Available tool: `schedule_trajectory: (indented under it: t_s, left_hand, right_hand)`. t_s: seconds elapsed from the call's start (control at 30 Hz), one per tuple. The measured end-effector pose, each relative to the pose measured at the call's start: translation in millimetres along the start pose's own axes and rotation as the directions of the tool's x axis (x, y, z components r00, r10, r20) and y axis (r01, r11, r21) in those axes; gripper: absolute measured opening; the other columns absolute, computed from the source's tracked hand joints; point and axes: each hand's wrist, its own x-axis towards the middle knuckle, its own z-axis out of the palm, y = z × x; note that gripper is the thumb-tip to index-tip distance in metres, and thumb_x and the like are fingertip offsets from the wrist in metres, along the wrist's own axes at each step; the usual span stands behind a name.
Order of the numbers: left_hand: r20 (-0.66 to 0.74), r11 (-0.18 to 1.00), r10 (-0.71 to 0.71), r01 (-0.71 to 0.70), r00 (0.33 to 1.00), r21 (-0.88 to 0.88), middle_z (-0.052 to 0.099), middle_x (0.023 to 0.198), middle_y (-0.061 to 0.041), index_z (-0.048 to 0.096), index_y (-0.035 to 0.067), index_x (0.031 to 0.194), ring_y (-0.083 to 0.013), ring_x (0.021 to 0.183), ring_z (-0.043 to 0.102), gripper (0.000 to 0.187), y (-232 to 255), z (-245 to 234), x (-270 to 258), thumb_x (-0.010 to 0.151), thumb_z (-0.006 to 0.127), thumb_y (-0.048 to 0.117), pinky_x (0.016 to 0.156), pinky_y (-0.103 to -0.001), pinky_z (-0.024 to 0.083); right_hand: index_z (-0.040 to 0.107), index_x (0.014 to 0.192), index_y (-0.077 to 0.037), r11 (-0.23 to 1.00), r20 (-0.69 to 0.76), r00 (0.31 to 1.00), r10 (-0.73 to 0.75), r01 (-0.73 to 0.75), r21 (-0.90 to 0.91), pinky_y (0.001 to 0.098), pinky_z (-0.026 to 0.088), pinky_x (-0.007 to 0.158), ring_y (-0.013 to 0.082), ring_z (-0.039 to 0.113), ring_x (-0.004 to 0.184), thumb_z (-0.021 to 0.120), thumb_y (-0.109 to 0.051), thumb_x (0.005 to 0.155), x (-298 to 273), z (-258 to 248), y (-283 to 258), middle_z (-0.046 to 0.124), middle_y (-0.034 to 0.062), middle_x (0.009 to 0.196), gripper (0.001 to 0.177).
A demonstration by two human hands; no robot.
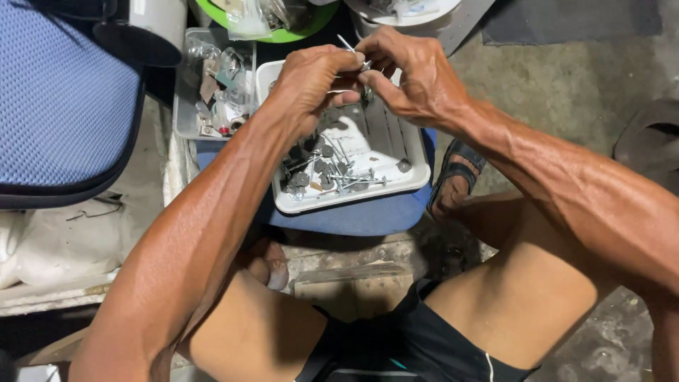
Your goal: Sorting various small metal hardware components like screws, bolts, and brackets from a tray into different containers.
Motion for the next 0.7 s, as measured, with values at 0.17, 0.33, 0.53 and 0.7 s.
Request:
schedule_trajectory:
  t_s: [0.17, 0.33, 0.53, 0.7]
  left_hand:
    - [0.047, 0.992, 0.053, -0.058, 0.997, 0.113, 0.077, 0.087, -0.011, 0.074, 0.002, 0.098, -0.0141, 0.062, 0.071, 0.010, 0, -1, 6, 0.092, 0.071, 0.009, 0.052, -0.018, 0.060]
    - [0.225, 0.479, 0.462, -0.455, 0.858, 0.750, 0.070, 0.078, -0.001, 0.062, 0.016, 0.075, -0.0108, 0.067, 0.064, 0.022, -41, -47, 72, 0.092, 0.066, 0.001, 0.061, -0.027, 0.060]
    - [0.495, -0.248, 0.450, -0.429, 0.743, 0.869, 0.068, 0.086, -0.023, 0.070, -0.004, 0.076, -0.0372, 0.063, 0.069, 0.013, -74, -82, 111, 0.082, 0.067, -0.016, 0.046, -0.047, 0.055]
    - [0.465, -0.122, 0.452, -0.464, 0.761, 0.877, 0.062, 0.065, -0.008, 0.060, 0.009, 0.061, -0.0158, 0.045, 0.051, 0.040, -63, -71, 84, 0.083, 0.048, -0.022, 0.044, -0.031, 0.049]
  right_hand:
    - [0.064, 0.113, 0.007, 0.999, -0.063, 0.998, 0.028, -0.027, 0.022, 0.0329, 0.064, 0.072, 0.0249, 0.070, 0.080, 0.063, 0.004, 0.107, 0, -9, -7, 0.069, 0.0155, 0.096, 0.007]
    - [0.065, 0.111, 0.004, 0.997, -0.073, 0.995, 0.067, -0.069, -0.022, 0.0313, 0.058, 0.059, 0.0208, 0.064, 0.070, 0.064, 0.001, 0.107, -5, -11, 3, 0.068, 0.0118, 0.090, 0.005]
    - [0.062, 0.108, 0.001, 0.996, 0.007, 0.997, 0.075, -0.074, -0.057, 0.0341, 0.066, 0.070, 0.0258, 0.072, 0.076, 0.063, 0.001, 0.105, -13, -10, 7, 0.072, 0.0143, 0.091, 0.004]
    - [0.064, 0.110, 0.001, 0.997, 0.032, 0.997, 0.073, -0.072, -0.035, 0.0316, 0.061, 0.061, 0.0233, 0.069, 0.069, 0.065, 0.001, 0.103, -9, -14, 8, 0.071, 0.0131, 0.086, 0.006]
